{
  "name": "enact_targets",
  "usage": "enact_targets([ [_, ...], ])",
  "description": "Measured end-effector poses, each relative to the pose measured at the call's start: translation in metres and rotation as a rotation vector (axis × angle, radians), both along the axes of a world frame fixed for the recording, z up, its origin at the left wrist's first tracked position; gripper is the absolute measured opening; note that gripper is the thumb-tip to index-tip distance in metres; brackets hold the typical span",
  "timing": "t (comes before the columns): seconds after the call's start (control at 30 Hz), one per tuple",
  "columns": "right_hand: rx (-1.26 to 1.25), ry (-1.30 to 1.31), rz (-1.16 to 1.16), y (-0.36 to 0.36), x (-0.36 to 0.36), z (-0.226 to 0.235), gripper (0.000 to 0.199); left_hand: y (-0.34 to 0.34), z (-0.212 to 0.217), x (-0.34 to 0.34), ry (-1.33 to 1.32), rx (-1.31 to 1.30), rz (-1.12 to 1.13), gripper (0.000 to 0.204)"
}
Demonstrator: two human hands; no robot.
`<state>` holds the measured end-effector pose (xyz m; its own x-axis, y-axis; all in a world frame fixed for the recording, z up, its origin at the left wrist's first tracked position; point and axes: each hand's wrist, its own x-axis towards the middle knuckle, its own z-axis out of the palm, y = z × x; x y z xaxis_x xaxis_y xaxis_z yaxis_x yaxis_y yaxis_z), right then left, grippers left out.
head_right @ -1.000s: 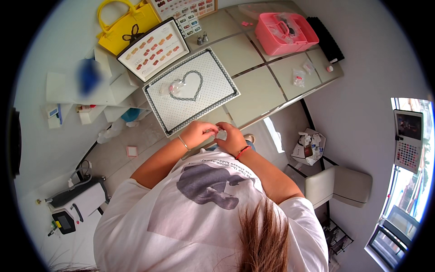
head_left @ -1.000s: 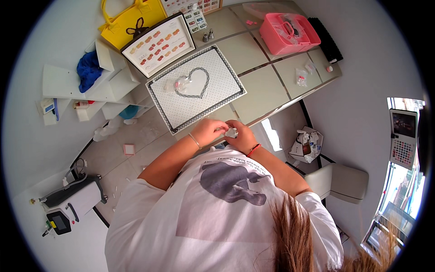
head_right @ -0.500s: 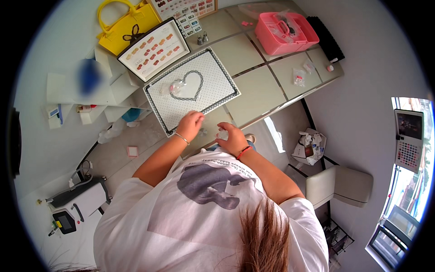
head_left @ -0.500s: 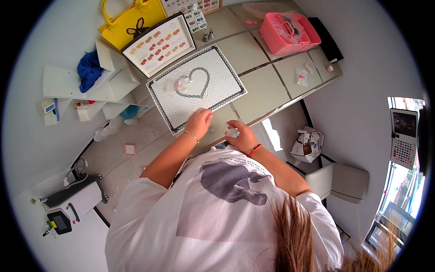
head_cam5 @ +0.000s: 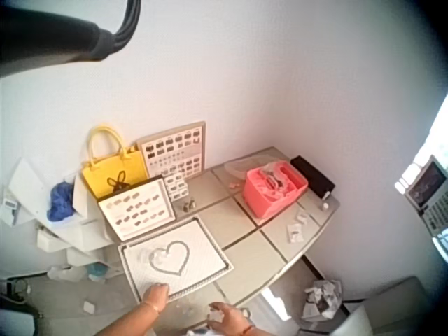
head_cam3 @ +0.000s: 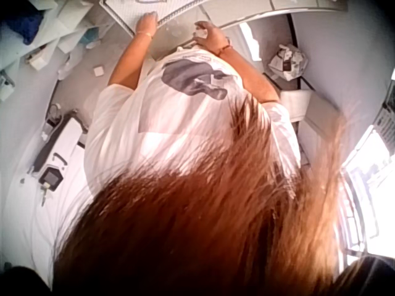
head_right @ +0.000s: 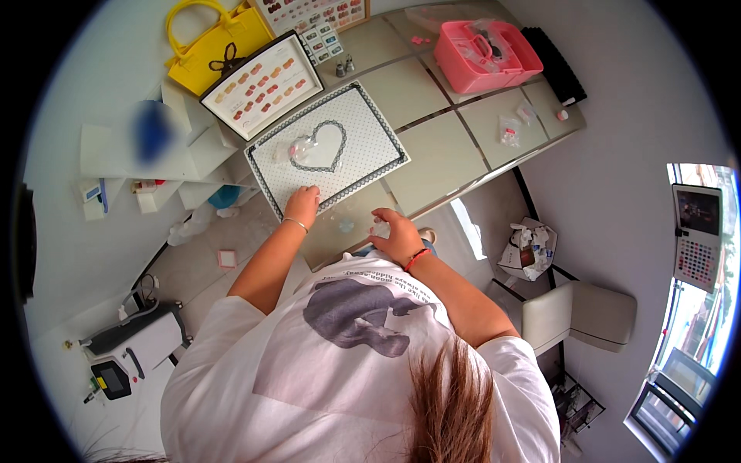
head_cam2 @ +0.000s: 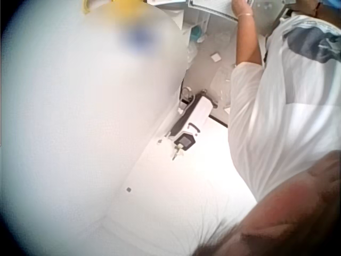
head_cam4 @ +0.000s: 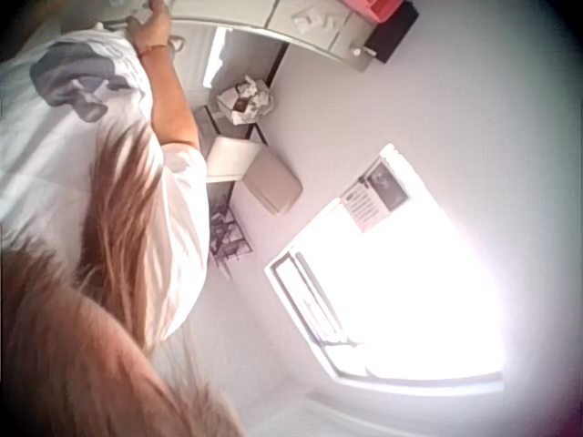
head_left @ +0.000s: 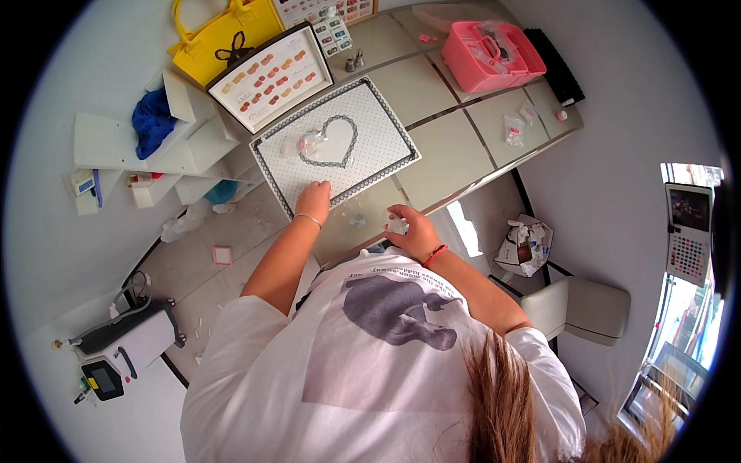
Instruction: The person assembles a heart-shaped design on a white pegboard using small clear plastic pieces. They pick up individual pieces from a container and place them onto the board, gradually forming the heart outline. The person also handles a small plastic bag containing additional pieces.
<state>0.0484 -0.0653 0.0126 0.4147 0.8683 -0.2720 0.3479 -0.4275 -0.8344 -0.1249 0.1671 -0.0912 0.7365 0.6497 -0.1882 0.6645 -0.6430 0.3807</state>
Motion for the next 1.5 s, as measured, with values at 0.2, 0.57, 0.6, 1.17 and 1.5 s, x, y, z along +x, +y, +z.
enact_targets([
  [0.2, 0.001, 0.001, -0.001, 0.001, 0.001, 0.001, 0.054, -0.005, 0.004, 0.004, -0.254, -0.308, 0.054, 0.013],
  [0.57, 0.01, -0.006, 0.025, 0.006, -0.002, 0.007, 0.054, -0.067, 0.104, 0.044, -0.441, -0.677, -0.193, 0.01],
  [0.6, 0.014, -0.014, 0.027, 0.006, -0.002, 0.009, 0.054, -0.067, 0.106, 0.044, -0.386, -0.58, -0.264, 0.011],
  [1.17, 0.0, -0.013, -0.004, -0.002, 0.0, -0.004, 0.056, -0.018, 0.025, -0.018, -0.092, -0.228, -0.132, 0.028],
  [1.5, -0.003, -0.004, -0.011, -0.001, -0.001, -0.002, 0.056, -0.029, 0.014, -0.027, -0.088, -0.187, -0.146, 0.019],
])
